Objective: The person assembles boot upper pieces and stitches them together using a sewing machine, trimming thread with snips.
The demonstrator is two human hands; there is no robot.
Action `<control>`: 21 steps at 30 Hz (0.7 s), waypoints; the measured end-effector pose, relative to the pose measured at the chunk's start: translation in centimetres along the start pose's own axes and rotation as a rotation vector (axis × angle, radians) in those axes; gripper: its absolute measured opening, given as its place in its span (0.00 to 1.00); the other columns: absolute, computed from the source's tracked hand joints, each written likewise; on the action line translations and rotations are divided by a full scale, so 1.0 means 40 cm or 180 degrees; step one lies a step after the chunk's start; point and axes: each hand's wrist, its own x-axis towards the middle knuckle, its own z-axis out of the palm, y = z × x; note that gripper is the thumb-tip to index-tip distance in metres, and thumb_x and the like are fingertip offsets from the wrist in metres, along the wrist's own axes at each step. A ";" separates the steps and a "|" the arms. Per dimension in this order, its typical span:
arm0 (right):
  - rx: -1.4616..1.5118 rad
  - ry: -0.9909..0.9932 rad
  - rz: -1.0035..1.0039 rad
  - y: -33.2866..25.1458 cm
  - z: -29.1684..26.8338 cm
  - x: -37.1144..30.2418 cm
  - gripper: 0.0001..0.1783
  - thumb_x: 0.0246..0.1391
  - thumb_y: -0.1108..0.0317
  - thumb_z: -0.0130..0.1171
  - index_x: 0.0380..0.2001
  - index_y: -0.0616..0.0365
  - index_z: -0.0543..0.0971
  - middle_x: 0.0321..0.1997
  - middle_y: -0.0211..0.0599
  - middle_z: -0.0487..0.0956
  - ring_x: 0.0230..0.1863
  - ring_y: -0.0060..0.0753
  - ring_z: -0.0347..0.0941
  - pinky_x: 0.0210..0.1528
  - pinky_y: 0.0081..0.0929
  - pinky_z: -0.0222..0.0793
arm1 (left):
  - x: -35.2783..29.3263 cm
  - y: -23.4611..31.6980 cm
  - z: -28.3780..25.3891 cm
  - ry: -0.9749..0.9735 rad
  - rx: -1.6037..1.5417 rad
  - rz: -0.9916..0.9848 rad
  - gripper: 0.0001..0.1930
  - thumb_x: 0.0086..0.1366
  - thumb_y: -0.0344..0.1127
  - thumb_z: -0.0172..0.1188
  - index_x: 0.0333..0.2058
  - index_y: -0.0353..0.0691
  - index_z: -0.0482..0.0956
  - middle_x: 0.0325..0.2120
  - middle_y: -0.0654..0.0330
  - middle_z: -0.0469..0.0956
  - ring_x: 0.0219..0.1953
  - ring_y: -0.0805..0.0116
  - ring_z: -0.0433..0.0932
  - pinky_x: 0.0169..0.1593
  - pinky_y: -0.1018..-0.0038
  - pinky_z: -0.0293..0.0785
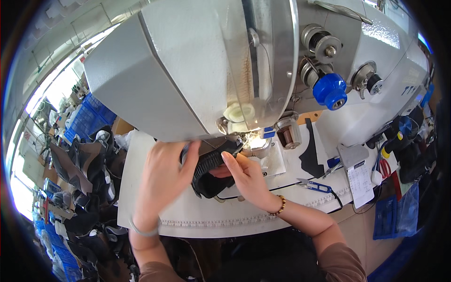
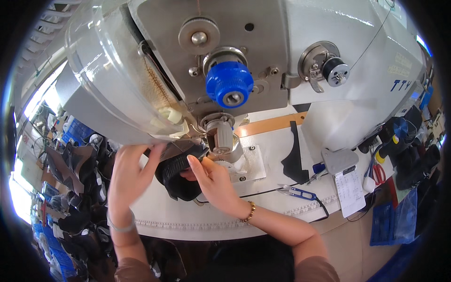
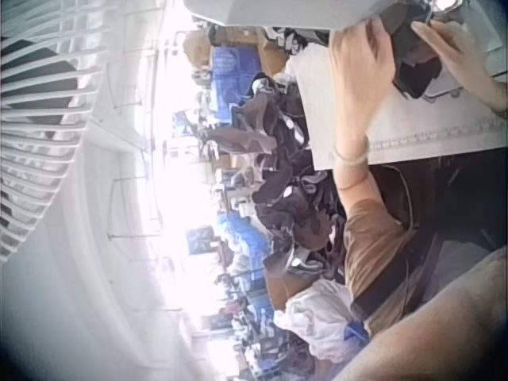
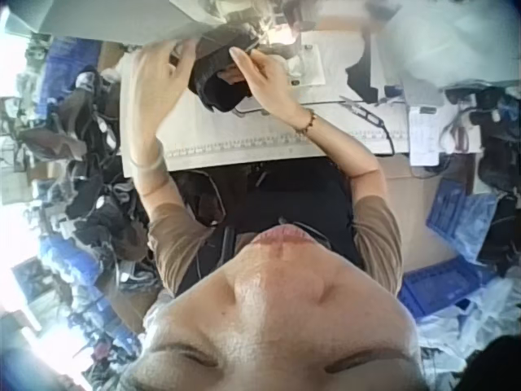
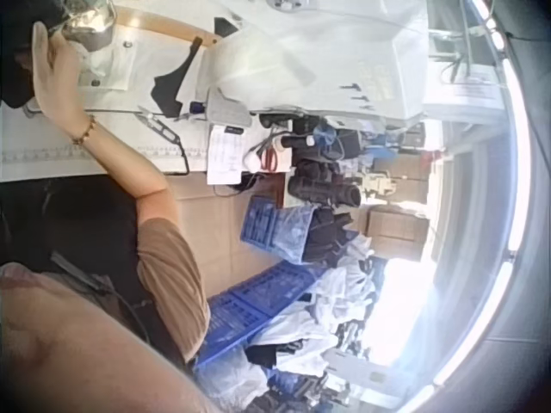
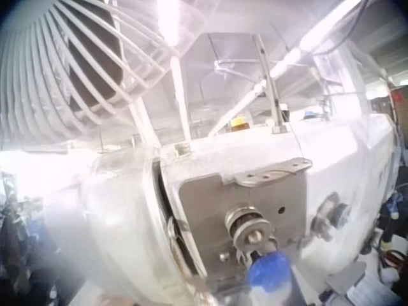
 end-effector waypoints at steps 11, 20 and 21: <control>0.0573 0.0064 -0.0380 0.031 0.007 0.008 0.14 0.62 0.65 0.45 0.34 0.68 0.71 0.26 0.38 0.79 0.29 0.24 0.78 0.31 0.17 0.74 | 0.192 -0.103 0.013 -0.1995 0.0305 0.0703 0.27 0.51 0.56 0.64 0.44 0.43 0.75 0.40 0.60 0.75 0.41 0.65 0.73 0.48 0.72 0.69; 0.0995 0.0074 -0.0263 0.005 0.002 -0.006 0.14 0.61 0.65 0.47 0.33 0.69 0.72 0.25 0.36 0.78 0.26 0.23 0.77 0.28 0.16 0.74 | 0.191 -0.080 -0.011 -0.2812 0.0467 0.0152 0.29 0.53 0.56 0.62 0.44 0.37 0.73 0.38 0.56 0.75 0.39 0.67 0.73 0.42 0.73 0.69; 0.1140 0.0072 -0.0109 -0.001 -0.004 -0.013 0.13 0.61 0.65 0.48 0.32 0.67 0.73 0.24 0.34 0.77 0.24 0.20 0.76 0.26 0.15 0.73 | 0.188 -0.072 -0.013 -0.2845 0.0537 0.0088 0.29 0.53 0.56 0.62 0.44 0.37 0.73 0.38 0.56 0.75 0.39 0.67 0.73 0.42 0.73 0.69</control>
